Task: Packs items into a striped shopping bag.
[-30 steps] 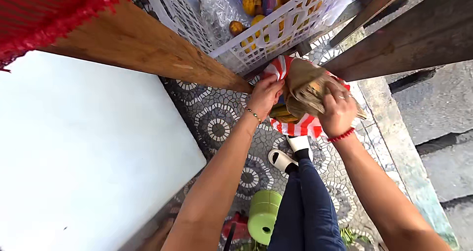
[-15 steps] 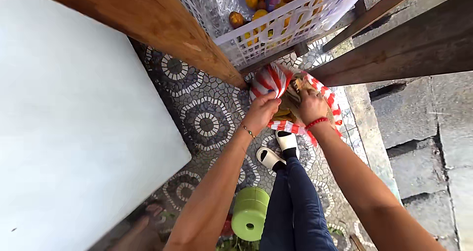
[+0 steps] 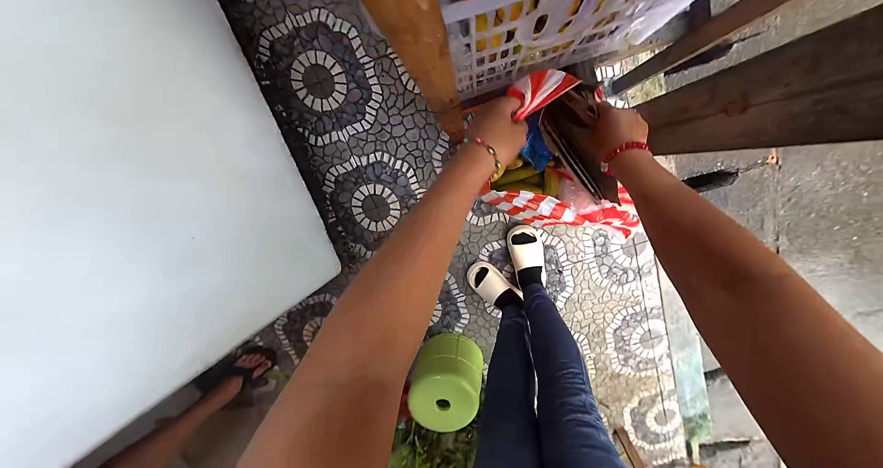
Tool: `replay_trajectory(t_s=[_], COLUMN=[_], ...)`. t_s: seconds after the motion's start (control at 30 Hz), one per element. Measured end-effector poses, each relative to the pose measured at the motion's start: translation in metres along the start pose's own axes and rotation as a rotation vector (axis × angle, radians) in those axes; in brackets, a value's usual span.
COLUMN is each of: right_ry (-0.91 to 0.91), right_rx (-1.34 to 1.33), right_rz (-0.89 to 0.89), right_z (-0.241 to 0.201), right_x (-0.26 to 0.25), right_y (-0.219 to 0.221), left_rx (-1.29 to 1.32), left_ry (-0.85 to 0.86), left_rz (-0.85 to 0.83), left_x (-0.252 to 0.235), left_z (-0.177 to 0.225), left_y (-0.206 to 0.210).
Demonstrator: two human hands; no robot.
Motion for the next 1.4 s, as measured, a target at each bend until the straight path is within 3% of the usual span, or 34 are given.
replay_trajectory(t_s=[0.07, 0.13, 0.17, 0.23, 0.27, 0.33, 0.47, 0.67, 0.77, 0.83, 0.9, 0.97, 1.0, 1.03, 1.1, 1.2, 1.33, 1.4], right_ry=[0.008, -0.001, -0.014, -0.001, 0.018, 0.049, 0.039, 0.004, 0.003, -0.14, -0.317, -0.228, -0.114, 0.003, 0.195, 0.326, 0.302, 0.138], right_rx=[0.001, -0.004, -0.014, -0.01, -0.008, -0.036, -0.094, -0.065, -0.057, -0.118, -0.398, -0.626, -0.586, -0.493, -0.397, -0.396, -0.308, -0.226], right_rz=[0.019, 0.038, 0.052, 0.06, 0.054, 0.047, 0.03, -0.012, -0.048, -0.127, -0.247, -0.134, -0.017, 0.036, -0.045, -0.132, -0.246, -0.303], right_z=[0.0, -0.002, -0.002, -0.003, -0.004, -0.005, 0.01, -0.016, -0.026, -0.013, 0.022, 0.062, 0.079, 0.093, 0.114, 0.124, 0.125, 0.126], right_x=[0.016, 0.029, 0.031, 0.034, 0.036, 0.037, 0.023, 0.036, 0.051, 0.049, 0.049, 0.051, 0.05, 0.046, 0.031, 0.001, -0.014, -0.013], right_y=[-0.002, -0.002, -0.003, -0.001, 0.001, 0.003, 0.01, 0.045, 0.066, 0.069, 0.065, 0.054, 0.048, 0.044, 0.056, 0.085, 0.097, 0.102], left_rx=[-0.145, -0.275, -0.325, -0.376, -0.384, -0.342, -0.099, 0.794, 0.91, 0.847, 0.755, 0.647, 0.642, 0.662, 0.714, 0.931, 1.008, 1.007], left_ry=[-0.025, 0.19, 0.321, 0.366, 0.298, 0.134, -0.054, 0.18, 0.001, -0.154, -0.324, -0.463, -0.486, -0.482, -0.425, -0.208, -0.06, -0.013], left_rz=[0.133, 0.338, 0.36, 0.105, -0.033, -0.148, -0.179, 0.192, 0.198, 0.204, 0.265, 0.301, 0.329, 0.367, 0.486, 0.62, 0.336, 0.345], left_x=[0.027, 0.049, 0.049, 0.026, 0.007, -0.033, -0.062, -0.046, -0.069, -0.091, -0.097, -0.091, -0.088, -0.085, -0.081, -0.074, -0.085, -0.091], left_z=[0.003, 0.004, 0.001, -0.014, -0.026, -0.053, -0.083, -0.046, -0.034, -0.038, -0.04, -0.037, -0.034, -0.032, -0.033, -0.033, -0.047, -0.052], left_y=[0.014, 0.045, 0.066, 0.11, 0.13, 0.157, 0.18, 0.156, 0.144, 0.143, 0.142, 0.137, 0.136, 0.138, 0.149, 0.172, 0.221, 0.225])
Point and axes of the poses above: each hand's wrist, its own x-axis away from the middle knuckle, its own y-axis out of the palm, z = x × y, the point moved 3 cm from there along -x, towards the middle knuckle, and after that the axes turned 14 degrees about -z, right-handed, at the moved point
